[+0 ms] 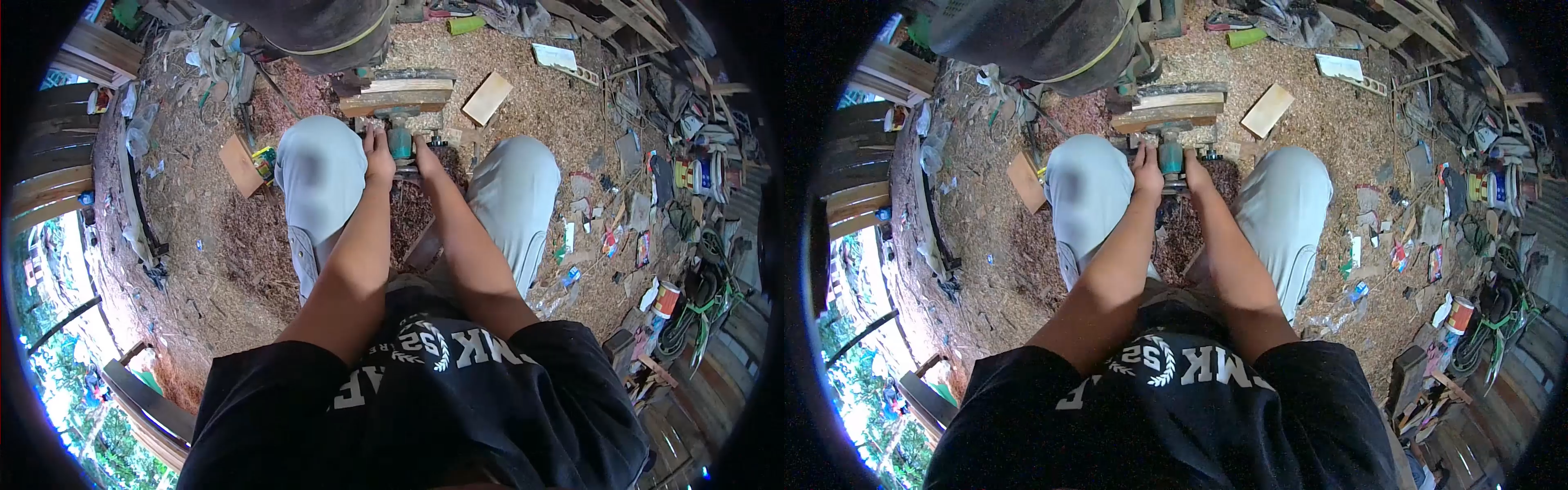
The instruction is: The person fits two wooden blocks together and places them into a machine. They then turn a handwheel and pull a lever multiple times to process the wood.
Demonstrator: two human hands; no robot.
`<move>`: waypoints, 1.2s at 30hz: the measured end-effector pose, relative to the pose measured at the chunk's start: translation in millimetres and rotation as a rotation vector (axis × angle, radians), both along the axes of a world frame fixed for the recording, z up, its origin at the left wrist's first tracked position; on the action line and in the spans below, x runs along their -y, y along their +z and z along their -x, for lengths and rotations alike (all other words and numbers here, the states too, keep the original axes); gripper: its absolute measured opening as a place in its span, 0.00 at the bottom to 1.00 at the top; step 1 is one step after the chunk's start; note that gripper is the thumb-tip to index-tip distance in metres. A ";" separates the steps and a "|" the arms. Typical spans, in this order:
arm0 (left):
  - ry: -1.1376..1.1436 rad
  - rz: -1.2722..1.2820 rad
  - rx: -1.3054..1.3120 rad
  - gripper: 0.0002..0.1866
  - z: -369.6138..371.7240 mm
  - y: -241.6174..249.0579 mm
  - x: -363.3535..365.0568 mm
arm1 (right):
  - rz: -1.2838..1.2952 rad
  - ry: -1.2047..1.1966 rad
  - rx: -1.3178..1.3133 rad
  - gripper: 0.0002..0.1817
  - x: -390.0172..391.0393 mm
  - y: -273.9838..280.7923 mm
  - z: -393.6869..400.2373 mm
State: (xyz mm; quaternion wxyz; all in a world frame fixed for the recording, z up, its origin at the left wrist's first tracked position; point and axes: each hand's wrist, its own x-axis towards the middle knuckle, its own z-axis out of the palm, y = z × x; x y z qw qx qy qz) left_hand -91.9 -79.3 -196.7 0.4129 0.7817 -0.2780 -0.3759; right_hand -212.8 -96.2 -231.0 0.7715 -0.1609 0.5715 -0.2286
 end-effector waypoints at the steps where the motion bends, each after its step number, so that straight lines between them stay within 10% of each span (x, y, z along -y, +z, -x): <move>1: -0.058 -0.054 0.053 0.33 -3.2 -11.0 2.6 | -0.014 0.016 0.063 0.42 2.9 6.1 0.0; 5: -0.054 -0.444 0.201 0.44 1.3 -53.0 23.3 | -0.254 -0.065 0.177 0.39 4.4 37.1 6.8; 9: 0.269 -0.202 -0.501 0.49 2.0 13.6 13.1 | -0.299 -0.145 0.182 0.39 6.7 27.4 6.2; 15: 0.094 -0.072 -0.147 0.43 1.8 -16.8 4.2 | -0.195 -0.051 0.253 0.36 7.5 23.3 -0.6; 20: 0.173 -0.151 -0.548 0.44 -14.0 0.1 -2.5 | -0.031 0.079 0.111 0.41 2.8 19.5 7.5; 24: 0.229 0.006 -0.262 0.40 -4.4 5.4 -1.8 | -0.215 -0.022 0.158 0.48 6.9 22.1 5.3; 27: 0.151 -0.518 0.017 0.35 4.1 51.4 9.3 | -0.246 -0.051 0.281 0.51 9.1 10.6 5.5; 30: 0.341 -0.153 0.130 0.34 7.0 -58.0 18.8 | -0.292 -0.086 0.392 0.48 6.2 -5.6 7.4; 36: 0.192 -0.171 0.312 0.32 7.8 -62.5 9.0 | -0.254 -0.003 0.239 0.41 6.3 -4.1 5.1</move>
